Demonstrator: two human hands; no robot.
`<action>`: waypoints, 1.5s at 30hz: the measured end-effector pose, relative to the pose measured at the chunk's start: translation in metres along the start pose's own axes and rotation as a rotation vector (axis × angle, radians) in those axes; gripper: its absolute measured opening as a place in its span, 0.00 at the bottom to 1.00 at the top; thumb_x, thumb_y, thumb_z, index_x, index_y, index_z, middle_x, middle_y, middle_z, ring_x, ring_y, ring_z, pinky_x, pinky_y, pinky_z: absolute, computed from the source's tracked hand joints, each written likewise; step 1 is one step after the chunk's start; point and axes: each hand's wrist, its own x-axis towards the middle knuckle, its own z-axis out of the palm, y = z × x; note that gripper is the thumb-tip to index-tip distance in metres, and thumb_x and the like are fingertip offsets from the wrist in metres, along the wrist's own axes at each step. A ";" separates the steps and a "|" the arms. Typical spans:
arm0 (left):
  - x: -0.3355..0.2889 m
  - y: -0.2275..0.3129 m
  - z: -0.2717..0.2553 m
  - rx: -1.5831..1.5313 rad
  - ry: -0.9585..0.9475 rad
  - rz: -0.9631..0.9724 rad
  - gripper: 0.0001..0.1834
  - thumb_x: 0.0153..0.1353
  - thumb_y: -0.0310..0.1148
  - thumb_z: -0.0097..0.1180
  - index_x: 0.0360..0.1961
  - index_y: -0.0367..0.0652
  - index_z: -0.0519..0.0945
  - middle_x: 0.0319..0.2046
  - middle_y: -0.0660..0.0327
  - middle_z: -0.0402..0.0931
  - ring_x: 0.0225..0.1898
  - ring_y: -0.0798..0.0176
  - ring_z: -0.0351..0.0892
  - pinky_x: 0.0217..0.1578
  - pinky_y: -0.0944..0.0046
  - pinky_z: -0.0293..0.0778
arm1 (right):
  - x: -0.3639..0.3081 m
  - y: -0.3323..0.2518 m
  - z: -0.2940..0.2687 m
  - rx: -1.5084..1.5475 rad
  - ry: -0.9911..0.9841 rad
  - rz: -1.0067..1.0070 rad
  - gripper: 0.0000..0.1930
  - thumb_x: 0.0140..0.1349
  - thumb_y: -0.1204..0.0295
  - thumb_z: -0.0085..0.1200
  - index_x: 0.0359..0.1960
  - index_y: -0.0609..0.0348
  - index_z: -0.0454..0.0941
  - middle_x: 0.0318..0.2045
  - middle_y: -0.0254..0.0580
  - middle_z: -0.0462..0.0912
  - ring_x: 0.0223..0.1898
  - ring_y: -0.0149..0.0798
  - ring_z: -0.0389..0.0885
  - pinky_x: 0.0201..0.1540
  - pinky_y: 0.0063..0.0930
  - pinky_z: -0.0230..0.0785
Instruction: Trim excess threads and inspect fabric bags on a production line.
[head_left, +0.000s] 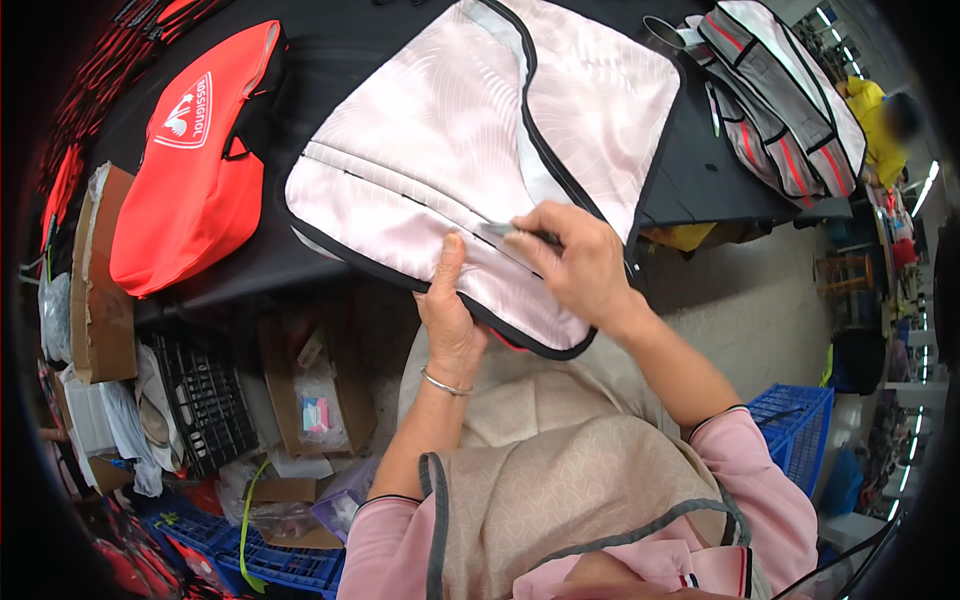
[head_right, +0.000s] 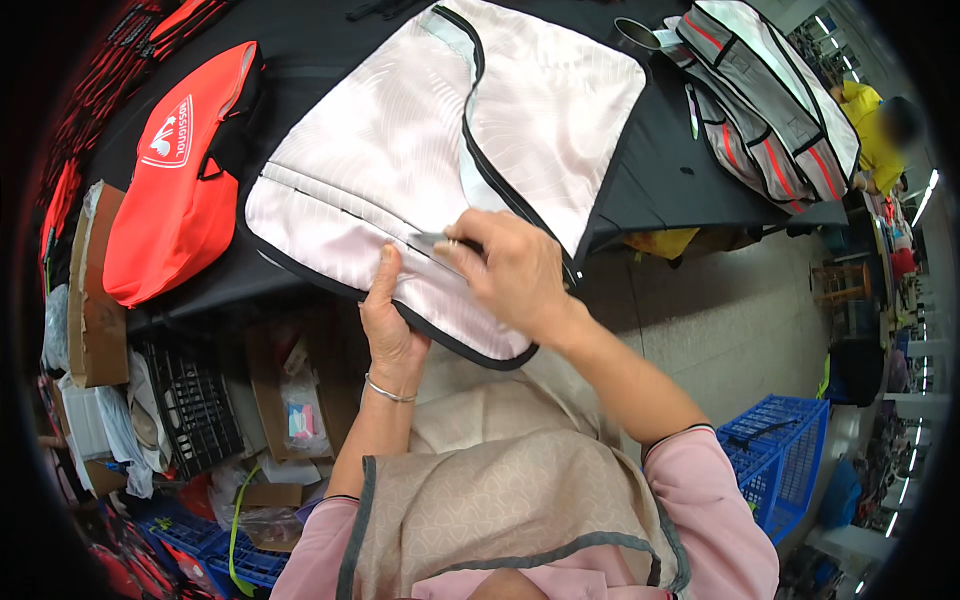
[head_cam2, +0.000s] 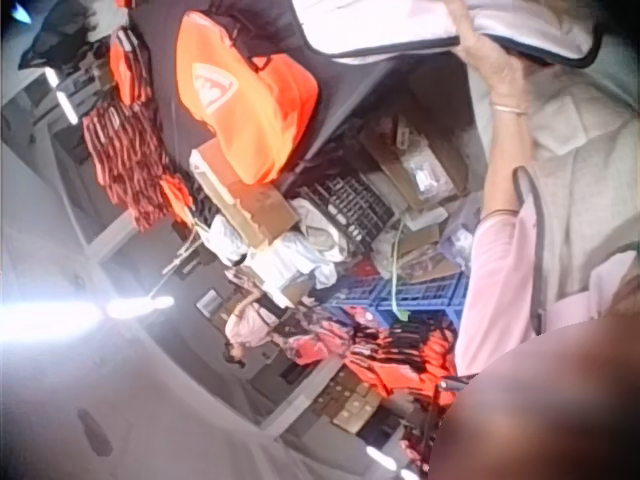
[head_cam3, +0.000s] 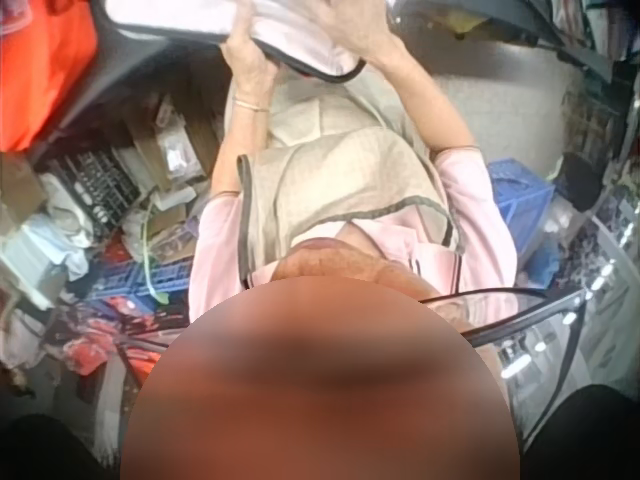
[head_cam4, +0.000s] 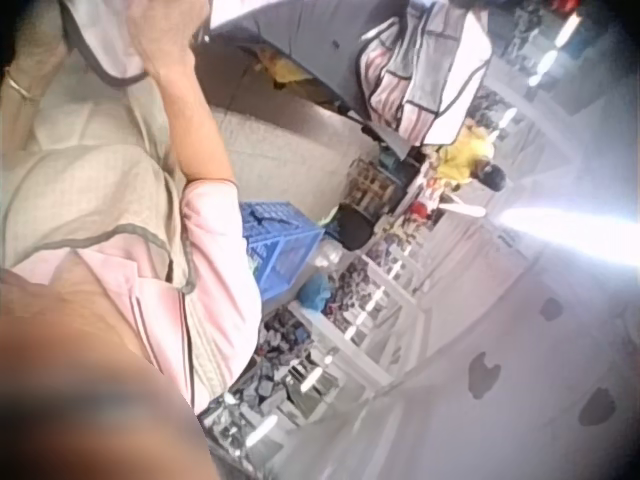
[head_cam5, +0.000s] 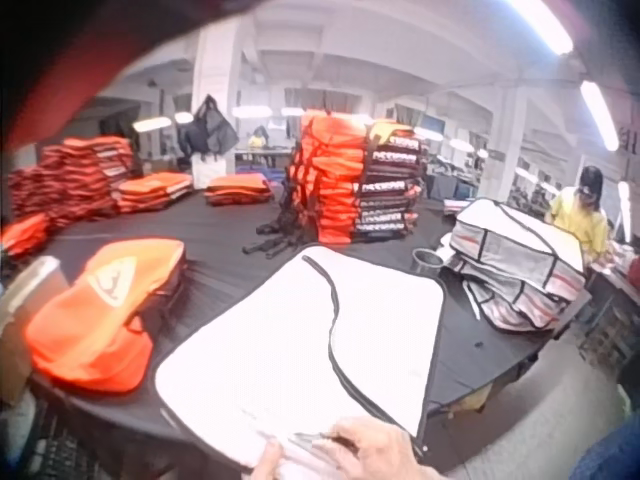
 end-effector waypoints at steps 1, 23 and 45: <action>-0.002 0.001 -0.002 0.052 0.043 0.017 0.27 0.63 0.29 0.59 0.62 0.38 0.65 0.53 0.60 0.70 0.53 0.65 0.71 0.53 0.63 0.70 | 0.004 0.006 -0.003 0.163 -0.115 0.144 0.10 0.60 0.70 0.61 0.37 0.64 0.79 0.27 0.40 0.81 0.29 0.28 0.77 0.35 0.22 0.70; -0.045 -0.028 0.006 0.297 0.001 0.001 0.31 0.63 0.33 0.62 0.62 0.34 0.62 0.55 0.57 0.68 0.54 0.64 0.69 0.55 0.63 0.66 | -0.045 0.014 -0.027 -0.092 0.208 -0.252 0.14 0.52 0.61 0.66 0.32 0.57 0.79 0.24 0.34 0.80 0.24 0.32 0.79 0.24 0.24 0.69; -0.043 -0.028 0.018 0.420 -0.046 0.096 0.27 0.62 0.41 0.61 0.54 0.30 0.72 0.50 0.55 0.72 0.50 0.63 0.71 0.52 0.63 0.66 | -0.022 -0.009 -0.062 -0.589 0.083 -0.538 0.13 0.49 0.63 0.67 0.33 0.55 0.81 0.22 0.27 0.76 0.22 0.28 0.73 0.22 0.22 0.60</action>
